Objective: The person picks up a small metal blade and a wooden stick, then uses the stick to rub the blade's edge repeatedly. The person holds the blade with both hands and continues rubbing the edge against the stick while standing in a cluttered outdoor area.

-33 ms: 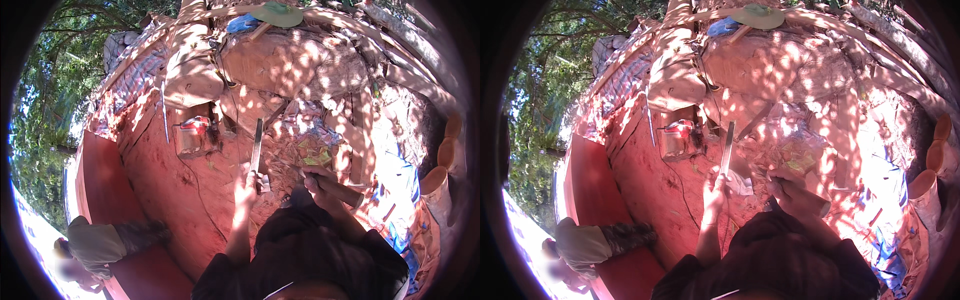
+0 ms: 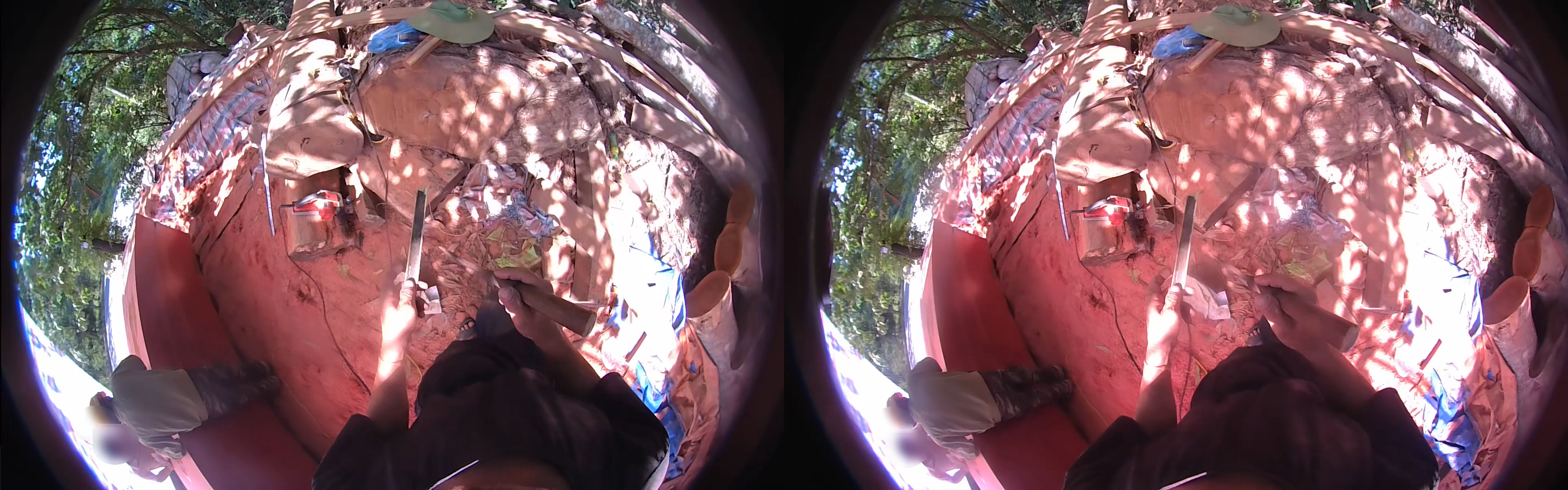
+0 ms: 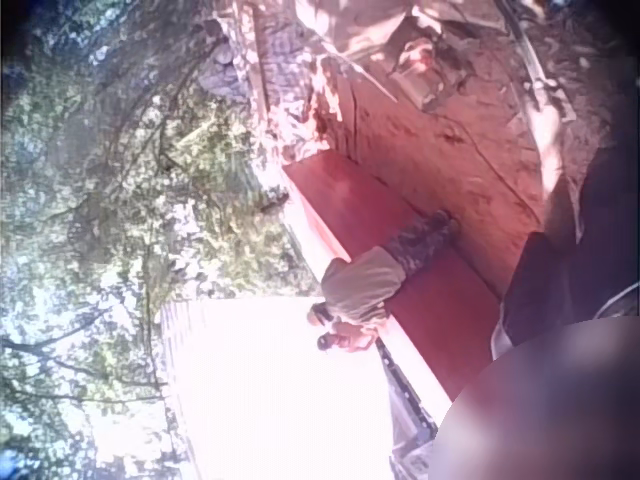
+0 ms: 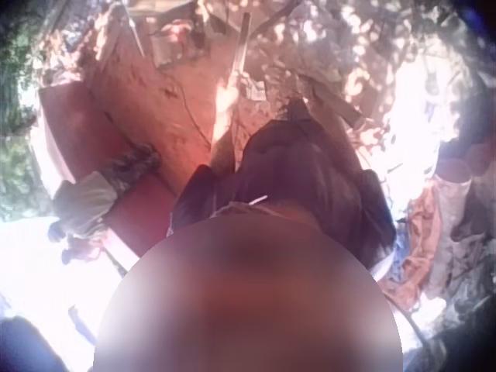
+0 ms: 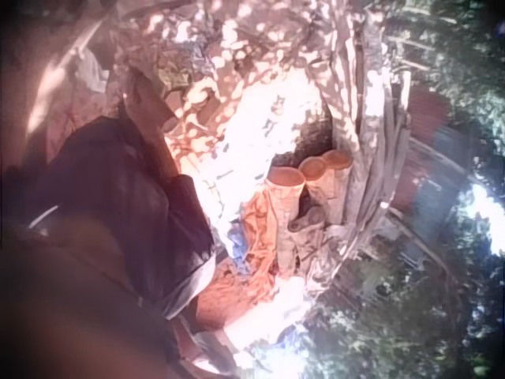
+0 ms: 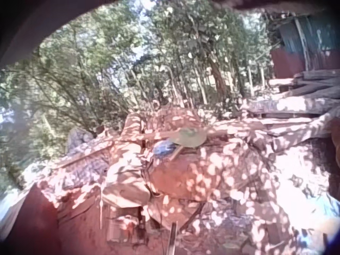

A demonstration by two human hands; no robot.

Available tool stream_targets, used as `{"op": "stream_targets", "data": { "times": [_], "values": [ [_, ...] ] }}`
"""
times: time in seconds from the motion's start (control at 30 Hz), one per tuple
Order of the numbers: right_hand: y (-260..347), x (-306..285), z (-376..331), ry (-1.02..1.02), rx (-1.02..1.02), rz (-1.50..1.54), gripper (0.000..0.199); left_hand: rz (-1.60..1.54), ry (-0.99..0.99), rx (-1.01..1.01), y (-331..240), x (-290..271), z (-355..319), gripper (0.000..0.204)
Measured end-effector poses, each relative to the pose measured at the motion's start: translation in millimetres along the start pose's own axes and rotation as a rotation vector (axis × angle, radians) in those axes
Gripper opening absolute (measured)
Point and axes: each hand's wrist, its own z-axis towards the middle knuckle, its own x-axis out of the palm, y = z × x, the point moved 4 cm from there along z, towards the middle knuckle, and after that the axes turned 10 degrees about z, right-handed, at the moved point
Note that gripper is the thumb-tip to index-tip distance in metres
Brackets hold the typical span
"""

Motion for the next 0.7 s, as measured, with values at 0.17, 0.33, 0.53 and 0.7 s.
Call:
{"op": "stream_targets", "data": {
  "times": [0.17,0.33,0.53,0.7],
  "values": [
    [-22,-33,69,-0.002,0.135,-0.036,0.038,0.521,-0.189,0.240,-20,-6,75,0.033],
    [-28,-85,153,-0.024,0.136,-0.273,0.036,0.463,-0.264,0.356,-60,8,143,0.030],
    [-48,-119,223,-0.274,0.013,-0.213,0.024,0.685,-0.338,0.552,-94,14,184,0.032],
    [-63,-139,260,-0.484,0.137,0.109,0.026,0.762,-0.380,0.550,-102,-11,204,0.028]
  ]
}}
